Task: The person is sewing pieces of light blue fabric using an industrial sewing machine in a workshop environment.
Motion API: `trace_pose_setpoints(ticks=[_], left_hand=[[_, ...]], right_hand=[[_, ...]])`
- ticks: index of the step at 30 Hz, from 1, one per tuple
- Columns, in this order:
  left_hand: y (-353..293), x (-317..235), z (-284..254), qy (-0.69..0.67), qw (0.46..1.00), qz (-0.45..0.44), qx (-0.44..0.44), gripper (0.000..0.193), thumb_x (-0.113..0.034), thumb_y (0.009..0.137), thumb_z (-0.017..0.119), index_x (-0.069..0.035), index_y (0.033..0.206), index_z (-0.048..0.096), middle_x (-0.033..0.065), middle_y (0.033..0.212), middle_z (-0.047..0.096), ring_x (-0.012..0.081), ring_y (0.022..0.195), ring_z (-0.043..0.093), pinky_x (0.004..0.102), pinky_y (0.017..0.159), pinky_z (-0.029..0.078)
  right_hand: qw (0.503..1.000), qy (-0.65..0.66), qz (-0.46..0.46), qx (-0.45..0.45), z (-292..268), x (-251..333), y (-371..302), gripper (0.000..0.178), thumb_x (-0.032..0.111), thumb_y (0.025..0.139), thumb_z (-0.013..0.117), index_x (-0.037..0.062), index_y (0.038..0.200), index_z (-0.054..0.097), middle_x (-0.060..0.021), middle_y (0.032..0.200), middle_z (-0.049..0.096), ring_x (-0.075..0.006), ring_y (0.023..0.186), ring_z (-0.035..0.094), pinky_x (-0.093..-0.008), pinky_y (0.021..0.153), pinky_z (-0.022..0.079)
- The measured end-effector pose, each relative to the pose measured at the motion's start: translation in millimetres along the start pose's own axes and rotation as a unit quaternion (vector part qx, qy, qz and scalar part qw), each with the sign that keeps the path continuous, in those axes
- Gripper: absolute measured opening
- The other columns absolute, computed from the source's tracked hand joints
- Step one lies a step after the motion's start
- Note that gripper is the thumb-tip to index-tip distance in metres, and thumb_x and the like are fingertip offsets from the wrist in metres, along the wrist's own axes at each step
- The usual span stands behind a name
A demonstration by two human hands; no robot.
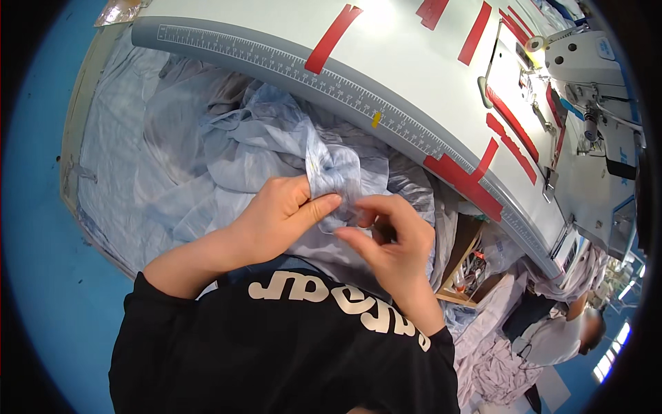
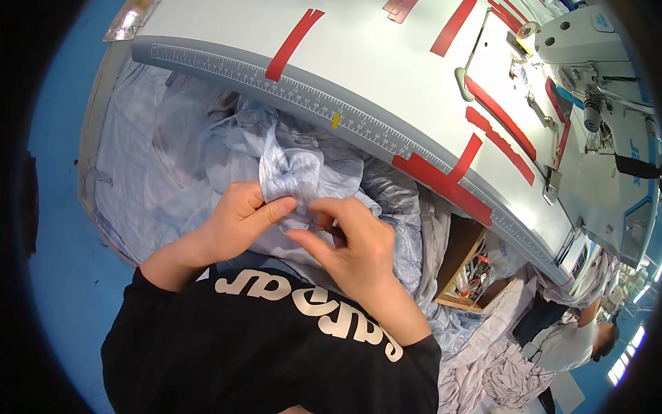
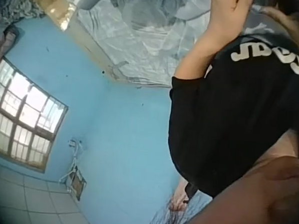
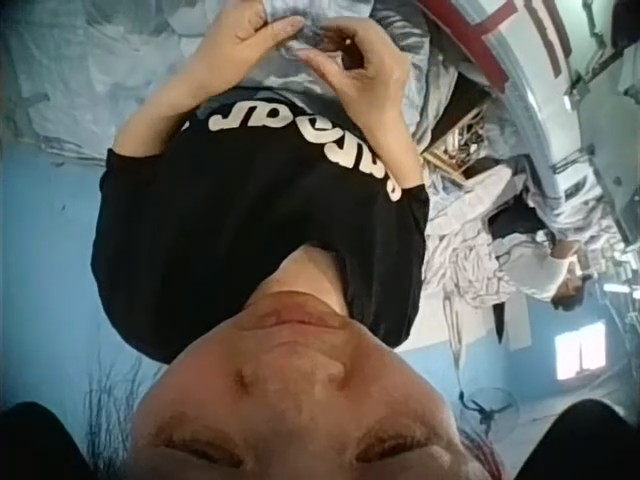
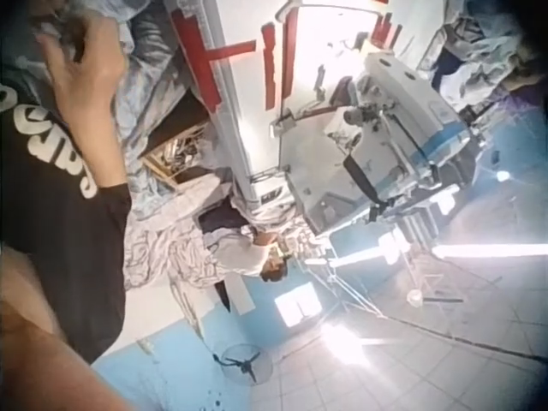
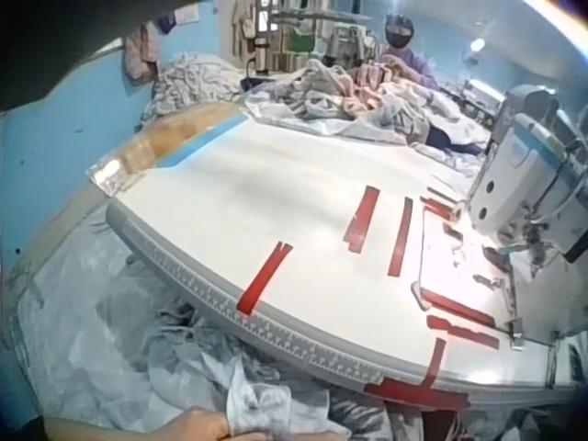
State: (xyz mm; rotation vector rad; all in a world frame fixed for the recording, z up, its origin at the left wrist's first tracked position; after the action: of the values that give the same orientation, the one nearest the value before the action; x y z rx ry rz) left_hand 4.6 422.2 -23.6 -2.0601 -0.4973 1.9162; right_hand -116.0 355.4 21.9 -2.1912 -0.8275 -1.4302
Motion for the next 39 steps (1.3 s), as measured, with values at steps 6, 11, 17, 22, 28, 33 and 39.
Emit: trace_pose_setpoints(ticks=[6, 11, 17, 22, 28, 33, 39], left_hand=[[8, 3, -5, -0.147, 0.985, 0.069, -0.066, 0.023, -0.019, 0.098, 0.056, 0.003, 0.100, 0.065, 0.0032, 0.080, 0.067, 0.0035, 0.076, 0.054, 0.0247, 0.066, 0.046], [7, 4, -2, -0.094, 0.994, 0.038, -0.032, 0.022, -0.018, 0.097, 0.057, 0.003, 0.097, 0.065, 0.0029, 0.079, 0.068, 0.0036, 0.075, 0.055, 0.0249, 0.065, 0.047], [4, -4, -2, -0.088, 0.993, 0.064, -0.035, 0.023, -0.018, 0.097, 0.058, 0.003, 0.094, 0.066, 0.0050, 0.075, 0.068, 0.0046, 0.072, 0.058, 0.0254, 0.063, 0.047], [3, 14, 5, -0.004, 0.993, 0.076, -0.088, 0.027, -0.021, 0.095, 0.061, 0.005, 0.084, 0.064, 0.0153, 0.065, 0.064, 0.0155, 0.057, 0.061, 0.0324, 0.053, 0.045], [2, 23, 13, 0.025, 0.995, 0.058, -0.083, 0.033, -0.022, 0.094, 0.061, 0.006, 0.077, 0.060, 0.0189, 0.062, 0.061, 0.0250, 0.052, 0.058, 0.0368, 0.051, 0.042], [2, 37, 24, -0.023, 0.999, 0.010, -0.039, 0.030, -0.021, 0.095, 0.060, 0.006, 0.083, 0.061, 0.0167, 0.064, 0.062, 0.0211, 0.056, 0.060, 0.0364, 0.054, 0.044], [-9, 54, -40, -0.187, 0.972, 0.010, -0.144, 0.023, -0.019, 0.098, 0.057, 0.002, 0.096, 0.066, 0.0041, 0.082, 0.069, 0.0085, 0.073, 0.062, 0.0272, 0.065, 0.052]], right_hand=[[0.983, -0.121, -0.130, -0.037, 14, 7, -5, 0.032, 0.010, 0.066, 0.086, 0.0073, 0.093, 0.069, -0.0033, 0.080, 0.060, -0.0133, 0.057, 0.055, -0.0251, 0.048, 0.042], [0.986, -0.064, -0.156, 0.000, 12, 15, 1, 0.018, 0.000, 0.075, 0.076, 0.0056, 0.091, 0.069, -0.0045, 0.085, 0.064, -0.0133, 0.061, 0.060, -0.0258, 0.051, 0.047], [0.989, 0.121, -0.009, 0.083, 23, -5, 2, 0.005, -0.001, 0.086, 0.067, 0.0003, 0.091, 0.065, -0.0041, 0.073, 0.066, -0.0089, 0.059, 0.060, -0.0229, 0.052, 0.047], [0.997, 0.050, -0.034, 0.039, 15, -20, 5, 0.010, -0.005, 0.083, 0.062, 0.0006, 0.091, 0.065, -0.0038, 0.067, 0.063, -0.0089, 0.055, 0.058, -0.0213, 0.052, 0.044], [0.991, -0.065, -0.115, 0.021, 13, -16, -3, 0.025, -0.008, 0.077, 0.061, 0.0029, 0.098, 0.067, -0.0024, 0.062, 0.057, -0.0092, 0.050, 0.052, -0.0223, 0.050, 0.041], [0.996, -0.077, -0.033, -0.010, 8, -27, -16, 0.027, -0.006, 0.079, 0.059, 0.0050, 0.102, 0.068, -0.0013, 0.060, 0.052, -0.0072, 0.052, 0.048, -0.0226, 0.050, 0.038], [0.973, -0.080, 0.100, -0.190, -82, -101, -60, 0.017, 0.000, 0.092, 0.054, 0.0026, 0.102, 0.067, -0.0012, 0.083, 0.064, -0.0041, 0.067, 0.051, -0.0197, 0.060, 0.042]])
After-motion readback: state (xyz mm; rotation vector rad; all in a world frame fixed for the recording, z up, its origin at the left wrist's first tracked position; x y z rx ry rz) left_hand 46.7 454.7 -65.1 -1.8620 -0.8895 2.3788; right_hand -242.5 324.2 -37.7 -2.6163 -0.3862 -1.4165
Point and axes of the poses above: each hand's wrist, its own y-axis towards the middle knuckle, its own z-axis out of the palm, x = y × z, the point moved 10 cm from there along y, towards the middle knuckle
